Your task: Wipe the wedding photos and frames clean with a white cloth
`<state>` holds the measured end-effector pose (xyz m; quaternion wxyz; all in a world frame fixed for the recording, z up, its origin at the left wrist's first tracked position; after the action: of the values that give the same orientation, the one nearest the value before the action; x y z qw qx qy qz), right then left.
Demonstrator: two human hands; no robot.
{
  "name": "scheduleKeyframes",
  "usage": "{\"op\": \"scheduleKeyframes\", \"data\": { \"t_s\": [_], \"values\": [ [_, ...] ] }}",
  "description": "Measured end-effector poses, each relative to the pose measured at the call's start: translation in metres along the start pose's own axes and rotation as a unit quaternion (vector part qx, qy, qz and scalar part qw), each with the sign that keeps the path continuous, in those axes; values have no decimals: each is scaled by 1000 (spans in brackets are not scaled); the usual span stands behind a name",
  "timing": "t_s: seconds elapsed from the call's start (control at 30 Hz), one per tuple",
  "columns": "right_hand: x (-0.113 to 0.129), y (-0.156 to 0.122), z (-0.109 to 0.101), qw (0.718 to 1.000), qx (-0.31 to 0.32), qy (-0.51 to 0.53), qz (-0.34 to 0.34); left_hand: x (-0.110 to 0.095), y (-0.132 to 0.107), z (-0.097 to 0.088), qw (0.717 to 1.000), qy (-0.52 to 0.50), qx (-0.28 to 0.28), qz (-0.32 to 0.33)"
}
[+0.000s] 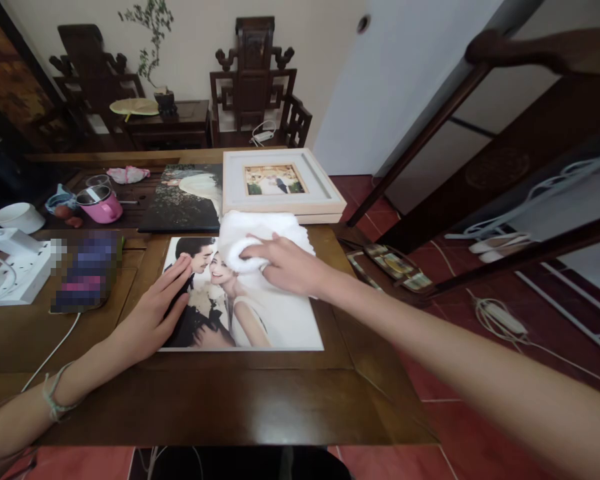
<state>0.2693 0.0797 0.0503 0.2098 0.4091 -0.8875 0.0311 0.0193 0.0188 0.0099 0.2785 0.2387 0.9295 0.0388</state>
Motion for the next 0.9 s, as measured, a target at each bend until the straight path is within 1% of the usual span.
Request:
{"op": "scheduleKeyframes", "data": {
  "t_s": [0.07, 0.1, 0.17, 0.23, 0.3, 0.33, 0.43, 0.5, 0.53, 0.57, 0.63, 0.7, 0.8, 0.9],
  "values": [
    [-7, 5, -3, 1000, -6, -9, 4, 0, 0, 0, 1000, 0, 0, -2],
    [-6, 4, -3, 1000, -1, -7, 5, 0, 0, 0, 1000, 0, 1, -4],
    [4, -5, 1, 1000, 18, 10, 4, -1, 0, 0, 1000, -2, 2, -9],
    [25, -21, 10, 999, 31, 22, 9, -2, 0, 0, 1000, -4, 3, -13],
    [52, -41, 20, 999, 37, 21, 19, -2, 0, 0, 1000, -4, 3, -14],
    [67, -51, 25, 999, 29, 18, 21, -2, 0, 0, 1000, -4, 2, -14],
    [110, -77, 35, 998, 62, 25, -7, -1, 0, 1, 1000, -2, -3, -10],
    [128, -85, 37, 996, 88, 29, -18, -1, 0, 1, 1000, -1, -5, -9],
    [131, -85, 37, 995, 97, 30, -20, -1, 0, 1, 1000, 0, -5, -9],
    [131, -83, 37, 994, 99, 32, -24, -1, 0, 1, 1000, -1, -4, -9],
    [121, -73, 36, 995, 97, 28, -26, -1, 0, 1, 1000, -5, -2, -8],
    [100, -56, 35, 997, 79, 11, -25, -1, 0, 0, 1000, -11, 0, -6],
    [66, -23, 29, 998, 52, -12, -18, -2, 0, 0, 1000, -9, 3, -8],
    [40, 8, 19, 999, 38, -10, -18, -1, 0, 0, 1000, -3, 5, -12]
  ]
}}
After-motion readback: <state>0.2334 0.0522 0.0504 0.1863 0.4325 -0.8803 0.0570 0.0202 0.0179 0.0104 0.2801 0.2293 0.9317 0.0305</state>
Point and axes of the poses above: each hand's wrist, its own y-axis towards the middle knuckle, its own z-axis out of the palm, x = y × z, the point moved 2 cm from there along y, towards the middle knuckle, and after that the axes turned 4 degrees about -z, right-handed, at the moved point
